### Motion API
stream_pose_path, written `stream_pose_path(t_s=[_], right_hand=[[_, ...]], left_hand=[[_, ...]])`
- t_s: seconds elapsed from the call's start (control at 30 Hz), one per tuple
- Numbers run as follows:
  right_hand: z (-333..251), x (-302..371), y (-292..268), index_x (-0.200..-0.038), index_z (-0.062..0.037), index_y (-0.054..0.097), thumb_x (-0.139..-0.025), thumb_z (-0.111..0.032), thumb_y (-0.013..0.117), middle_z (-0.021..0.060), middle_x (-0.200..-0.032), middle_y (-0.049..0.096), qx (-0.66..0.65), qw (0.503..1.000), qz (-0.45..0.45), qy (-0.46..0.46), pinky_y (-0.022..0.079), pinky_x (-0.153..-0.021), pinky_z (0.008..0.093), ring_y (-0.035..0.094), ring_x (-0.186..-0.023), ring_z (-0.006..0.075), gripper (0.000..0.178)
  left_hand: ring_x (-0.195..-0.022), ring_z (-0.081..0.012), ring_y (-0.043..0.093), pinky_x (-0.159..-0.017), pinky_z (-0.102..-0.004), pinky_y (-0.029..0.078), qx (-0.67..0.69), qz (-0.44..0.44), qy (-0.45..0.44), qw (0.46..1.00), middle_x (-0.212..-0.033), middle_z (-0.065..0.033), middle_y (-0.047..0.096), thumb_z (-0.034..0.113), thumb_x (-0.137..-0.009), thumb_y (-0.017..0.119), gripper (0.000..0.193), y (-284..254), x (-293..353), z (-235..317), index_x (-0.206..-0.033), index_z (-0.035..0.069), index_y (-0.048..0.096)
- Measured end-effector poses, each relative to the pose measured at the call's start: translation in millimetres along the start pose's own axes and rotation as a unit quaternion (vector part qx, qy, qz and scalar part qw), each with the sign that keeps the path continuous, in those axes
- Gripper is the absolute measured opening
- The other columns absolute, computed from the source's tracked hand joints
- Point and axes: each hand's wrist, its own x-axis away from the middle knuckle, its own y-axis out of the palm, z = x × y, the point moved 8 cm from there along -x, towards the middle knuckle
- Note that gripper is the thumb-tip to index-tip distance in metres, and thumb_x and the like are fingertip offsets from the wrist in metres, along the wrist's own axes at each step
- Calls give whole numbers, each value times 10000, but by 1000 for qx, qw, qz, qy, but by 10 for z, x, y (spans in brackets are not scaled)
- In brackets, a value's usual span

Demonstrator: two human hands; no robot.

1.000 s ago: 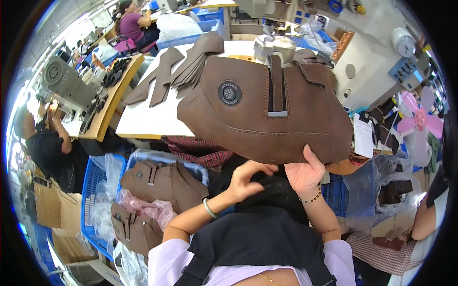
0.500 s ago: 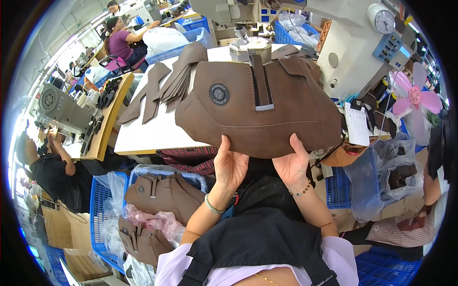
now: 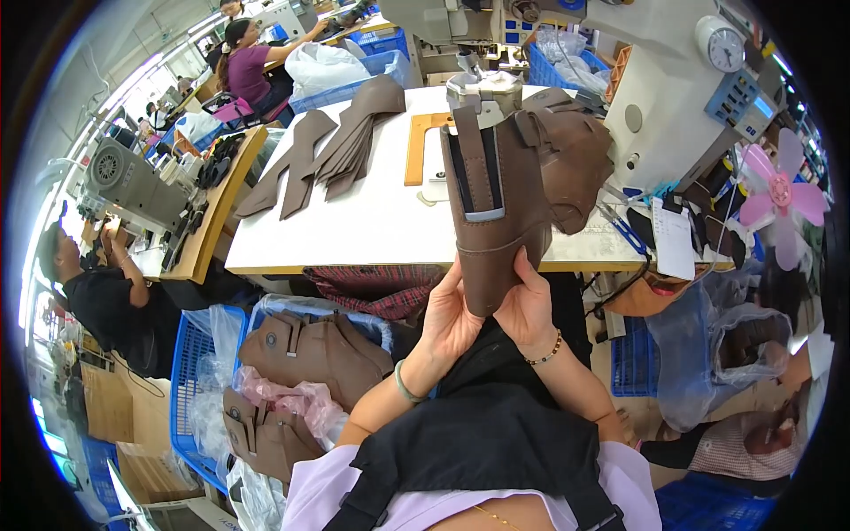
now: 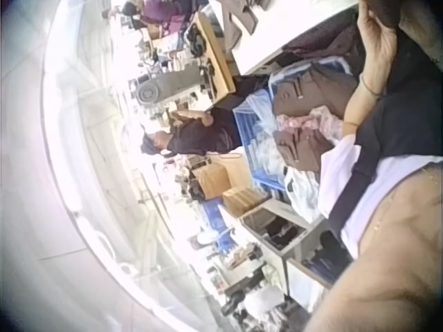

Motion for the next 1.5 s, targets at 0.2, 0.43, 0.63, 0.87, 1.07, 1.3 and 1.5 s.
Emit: stream_pose_path(t_s=[0.2,0.43,0.63,0.87,1.07,1.3,1.5], right_hand=[[102,-34,40,-1297,-21,458,-985,-189,458,117,-1290,536,-55,996,-60,31,439,-1027,370,518,-1201,214,354],[118,-57,-47,-1286,-24,477,-975,-177,477,111,-1294,536,-58,997,-37,38,432,-1036,372,514,-1206,214,347],[138,-87,-25,-1285,-23,478,-971,-164,483,109,-1297,536,-51,997,-37,36,429,-1041,371,509,-1212,212,344],[158,-87,-14,-1286,-20,475,-978,-162,467,122,-1303,530,-80,994,-54,51,437,-1037,374,510,-1214,220,340],[170,-83,36,-1293,-22,467,-988,-181,444,123,-1302,529,-90,992,-65,55,444,-1030,372,513,-1211,224,345],[194,-80,41,-1302,-22,453,-993,-202,433,123,-1307,523,-80,993,-62,52,448,-1027,371,509,-1215,226,359],[186,-91,-10,-1313,-37,445,-983,-196,459,107,-1315,518,-45,998,-30,29,450,-1020,367,504,-1218,216,366]], left_hand=[[-1148,-344,549,-883,-418,569,25,-15,-26,999,-1261,-275,496,152,-998,398,360,-34,2,19,-1258,-97,408],[-1096,-385,574,-874,-462,562,52,-4,-18,998,-1200,-302,523,124,-968,428,349,-74,5,57,-1170,-160,449],[-1086,-385,581,-861,-455,569,71,-13,-15,997,-1196,-306,524,123,-968,426,350,-34,10,65,-1165,-166,450],[-1119,-388,559,-892,-460,552,57,-15,-6,998,-1225,-308,507,136,-972,429,364,-82,18,105,-1186,-158,440],[-1129,-391,552,-911,-467,541,65,-32,-17,997,-1237,-305,500,141,-974,427,371,17,20,51,-1199,-153,432],[-1173,-326,534,-934,-403,541,18,-40,-9,999,-1291,-242,488,185,-1000,409,388,-11,46,102,-1297,-64,398],[-1113,-351,573,-891,-442,559,38,-30,10,999,-1233,-259,529,178,-969,475,369,65,53,139,-1215,-97,463]])
